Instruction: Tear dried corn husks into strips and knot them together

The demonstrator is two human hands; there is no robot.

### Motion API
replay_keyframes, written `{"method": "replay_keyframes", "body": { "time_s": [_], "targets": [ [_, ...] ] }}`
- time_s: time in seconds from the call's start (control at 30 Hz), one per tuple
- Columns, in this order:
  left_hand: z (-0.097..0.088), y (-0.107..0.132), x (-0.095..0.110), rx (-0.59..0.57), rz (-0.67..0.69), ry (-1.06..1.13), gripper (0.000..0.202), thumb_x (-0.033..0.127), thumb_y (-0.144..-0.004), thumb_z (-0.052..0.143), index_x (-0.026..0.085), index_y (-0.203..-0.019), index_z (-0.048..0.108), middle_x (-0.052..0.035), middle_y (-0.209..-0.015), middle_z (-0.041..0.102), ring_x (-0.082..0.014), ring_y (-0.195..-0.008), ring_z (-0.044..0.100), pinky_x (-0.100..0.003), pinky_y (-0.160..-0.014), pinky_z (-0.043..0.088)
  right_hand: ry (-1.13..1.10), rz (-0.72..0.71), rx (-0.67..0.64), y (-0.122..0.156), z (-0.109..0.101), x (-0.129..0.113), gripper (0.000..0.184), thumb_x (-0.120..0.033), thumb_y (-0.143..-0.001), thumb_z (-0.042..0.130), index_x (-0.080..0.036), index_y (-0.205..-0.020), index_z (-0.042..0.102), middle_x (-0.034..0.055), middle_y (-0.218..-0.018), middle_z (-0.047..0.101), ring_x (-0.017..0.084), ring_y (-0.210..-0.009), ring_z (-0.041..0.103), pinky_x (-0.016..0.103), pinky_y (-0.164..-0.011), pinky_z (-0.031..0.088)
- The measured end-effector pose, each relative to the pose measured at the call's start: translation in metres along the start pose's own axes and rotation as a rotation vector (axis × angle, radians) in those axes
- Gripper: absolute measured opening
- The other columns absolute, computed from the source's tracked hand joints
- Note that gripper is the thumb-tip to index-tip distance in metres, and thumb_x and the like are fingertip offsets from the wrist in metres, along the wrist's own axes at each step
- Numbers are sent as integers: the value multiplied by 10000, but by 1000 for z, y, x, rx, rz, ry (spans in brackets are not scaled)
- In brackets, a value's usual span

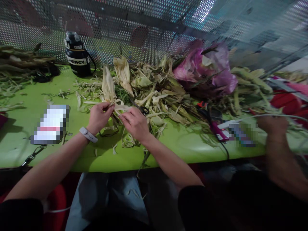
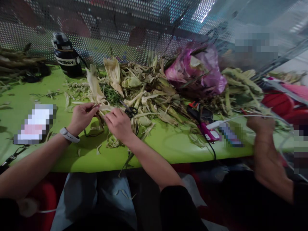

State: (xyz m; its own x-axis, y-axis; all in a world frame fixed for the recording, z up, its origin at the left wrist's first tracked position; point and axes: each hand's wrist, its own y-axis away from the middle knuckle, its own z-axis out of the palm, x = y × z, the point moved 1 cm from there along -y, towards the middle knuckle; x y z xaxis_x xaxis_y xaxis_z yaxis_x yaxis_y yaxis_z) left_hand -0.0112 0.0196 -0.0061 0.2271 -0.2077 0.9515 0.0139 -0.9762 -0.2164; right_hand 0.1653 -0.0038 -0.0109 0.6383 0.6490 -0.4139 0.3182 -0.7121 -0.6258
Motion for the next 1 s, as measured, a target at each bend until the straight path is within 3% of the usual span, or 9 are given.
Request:
{"method": "replay_keyframes", "body": {
  "time_s": [0.17,0.37,0.5,0.73,0.87,1.0],
  "targets": [
    [2,3,7,-171,127,-174,193,341,-789,648,167,-717,695,-9,-633,616,-136,-608,520,-253,-597,392,27,-57,134,-7,-8,7,224,-372,-956,500,-231,-855,642,104,-1089,653,246,-1063,572,433,-965,431],
    [3,8,20,-411,98,-118,213,347,-803,625,161,-809,727,-33,-685,661,-141,-604,552,-253,-576,416,-140,113,73,-8,-7,19,285,-450,-963,452,-205,-893,581,78,-883,677,214,-854,620,362,-818,465],
    [1,9,24,-372,110,-45,216,352,-778,659,168,-867,730,-41,-779,687,-153,-692,595,-256,-643,463,-302,250,33,-7,-6,15,311,-495,-944,462,-201,-902,553,47,-843,668,182,-784,616,308,-743,458],
    [7,14,23,-339,-31,204,237,378,-761,716,154,-841,720,-36,-780,693,-146,-726,621,-265,-724,493,-377,391,91,-3,0,11,348,-553,-914,497,-209,-893,543,-5,-747,616,142,-683,566,274,-666,421],
    [13,17,22,-343,-4,256,269,378,-740,762,144,-866,718,-35,-811,688,-125,-712,594,-245,-676,474,-396,420,127,-2,2,11,351,-559,-907,508,-211,-894,546,-4,-758,617,141,-694,564,278,-666,418],
    [16,16,16,-272,0,341,248,374,-746,766,151,-834,704,-14,-777,663,-104,-690,574,-236,-671,482,-474,398,144,-3,4,14,355,-558,-903,518,-206,-916,557,22,-846,645,158,-788,594,302,-733,447]
  ]
}}
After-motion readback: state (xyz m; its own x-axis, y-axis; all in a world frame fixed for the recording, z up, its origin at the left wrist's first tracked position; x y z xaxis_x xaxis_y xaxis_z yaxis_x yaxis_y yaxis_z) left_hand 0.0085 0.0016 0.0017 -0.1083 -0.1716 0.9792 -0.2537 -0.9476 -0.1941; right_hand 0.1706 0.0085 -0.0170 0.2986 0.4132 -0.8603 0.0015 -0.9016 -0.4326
